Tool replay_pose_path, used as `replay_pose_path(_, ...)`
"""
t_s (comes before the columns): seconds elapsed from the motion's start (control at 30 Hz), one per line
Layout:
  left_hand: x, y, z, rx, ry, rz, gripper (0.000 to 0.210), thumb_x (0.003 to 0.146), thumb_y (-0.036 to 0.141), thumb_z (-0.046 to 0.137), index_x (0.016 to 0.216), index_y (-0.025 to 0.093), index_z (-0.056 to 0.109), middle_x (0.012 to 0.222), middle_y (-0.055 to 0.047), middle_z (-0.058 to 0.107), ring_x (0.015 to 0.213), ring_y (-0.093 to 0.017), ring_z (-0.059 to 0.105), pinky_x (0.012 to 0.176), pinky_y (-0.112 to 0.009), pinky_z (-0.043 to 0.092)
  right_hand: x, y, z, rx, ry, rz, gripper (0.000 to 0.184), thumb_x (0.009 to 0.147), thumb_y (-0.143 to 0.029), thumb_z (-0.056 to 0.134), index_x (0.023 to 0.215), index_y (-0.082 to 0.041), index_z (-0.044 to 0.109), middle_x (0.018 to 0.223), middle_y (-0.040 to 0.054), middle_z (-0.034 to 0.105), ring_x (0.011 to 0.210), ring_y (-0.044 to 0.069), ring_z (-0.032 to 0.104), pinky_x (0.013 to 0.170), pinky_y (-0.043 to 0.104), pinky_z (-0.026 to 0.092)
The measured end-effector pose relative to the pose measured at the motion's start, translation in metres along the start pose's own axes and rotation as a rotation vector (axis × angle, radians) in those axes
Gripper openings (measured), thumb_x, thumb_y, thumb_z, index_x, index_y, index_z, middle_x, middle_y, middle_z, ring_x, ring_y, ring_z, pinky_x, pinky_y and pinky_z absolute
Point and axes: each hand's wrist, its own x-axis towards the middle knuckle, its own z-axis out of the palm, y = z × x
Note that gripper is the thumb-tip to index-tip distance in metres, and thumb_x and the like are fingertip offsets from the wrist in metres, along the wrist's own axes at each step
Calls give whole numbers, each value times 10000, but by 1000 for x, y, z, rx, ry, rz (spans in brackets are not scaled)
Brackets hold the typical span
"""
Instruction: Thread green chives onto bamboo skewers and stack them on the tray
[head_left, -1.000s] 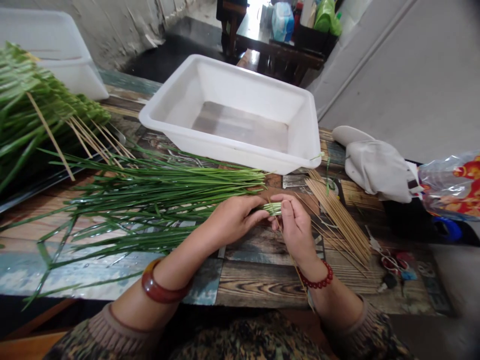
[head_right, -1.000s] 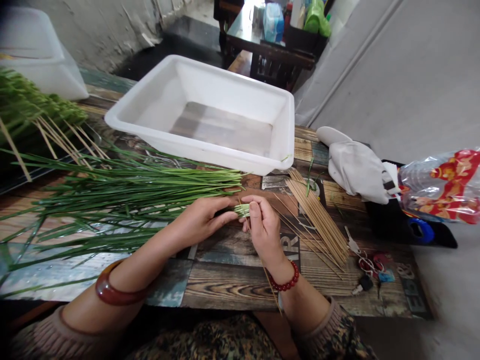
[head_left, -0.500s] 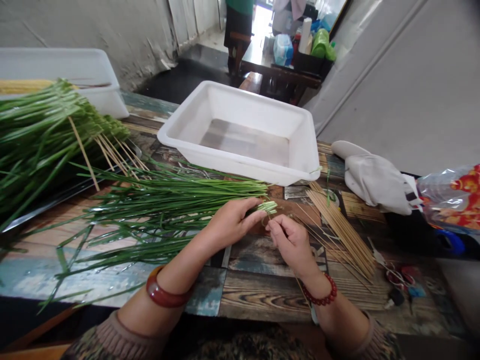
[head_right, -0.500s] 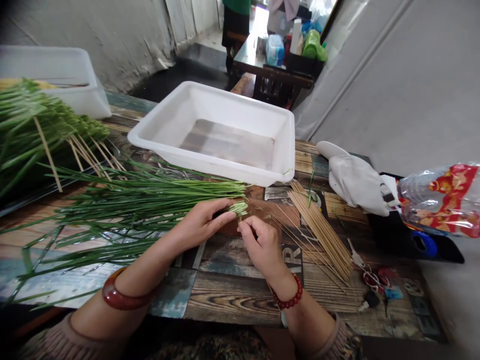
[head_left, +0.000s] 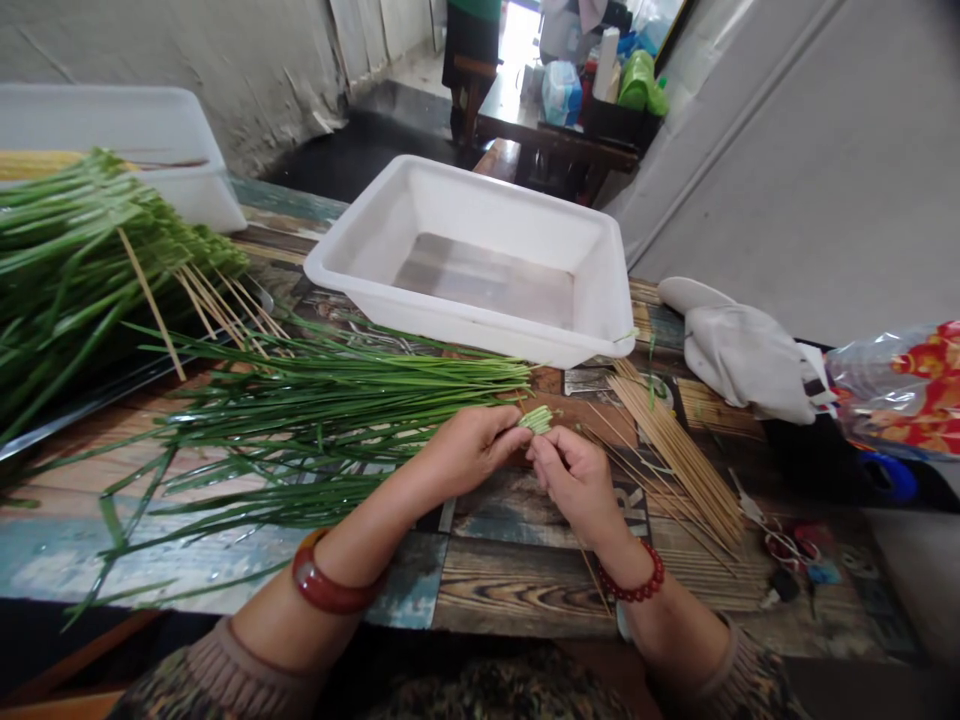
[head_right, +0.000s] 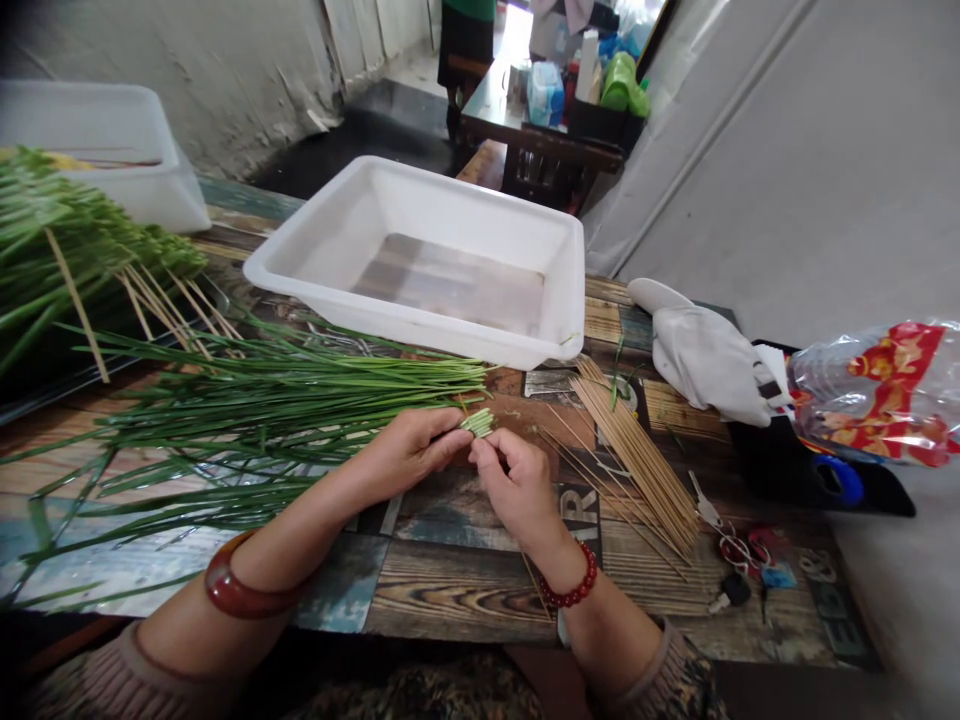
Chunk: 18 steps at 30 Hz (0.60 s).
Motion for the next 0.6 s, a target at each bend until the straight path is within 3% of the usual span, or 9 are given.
replay_pose_path(0.13,-2,4,1,33,-5,34,284,924,337,504,722,158,592,645,9,594,588,-114,504,572,-215,347,2,0,1,235,-11,118,259,916,-437,546,1024,-201,543,614,-63,568,407,79,483,400,186,376)
replay_pose_path(0.23,-4,6,-3,2,-40,85,170,884,307,589,845,158,660,773,-17,690,684,-133,598,634,-217,408,4,1,2,227,47,152,263,892,-431,583,1007,-198,544,599,-64,571,404,83,515,402,183,399)
replay_pose_path(0.33,-4,5,-13,-25,169,56,134,881,258,592,925,158,669,847,-28,718,741,-142,633,669,-225,438,4,3,1,121,55,162,227,890,-416,582,884,-190,566,576,-53,569,411,87,538,437,193,433)
replay_pose_path(0.43,-3,-1,-22,61,416,46,137,902,230,559,909,153,672,860,-38,707,784,-150,633,721,-244,450,3,-1,-4,8,-33,109,185,898,-359,561,820,-191,563,591,-49,567,426,82,543,476,200,444)
replay_pose_path(0.5,-2,-5,-23,142,394,69,145,908,210,550,885,153,681,848,-40,691,800,-154,627,740,-252,451,1,-6,-6,-64,-151,55,140,890,-296,553,795,-193,558,573,-55,545,439,82,535,470,194,413)
replay_pose_path(0.6,-2,-8,-19,297,213,70,148,901,189,556,875,159,698,860,-50,666,801,-163,616,722,-259,448,-2,-14,-9,-123,-288,1,90,868,-238,559,790,-192,562,570,-58,527,472,83,523,476,193,380)
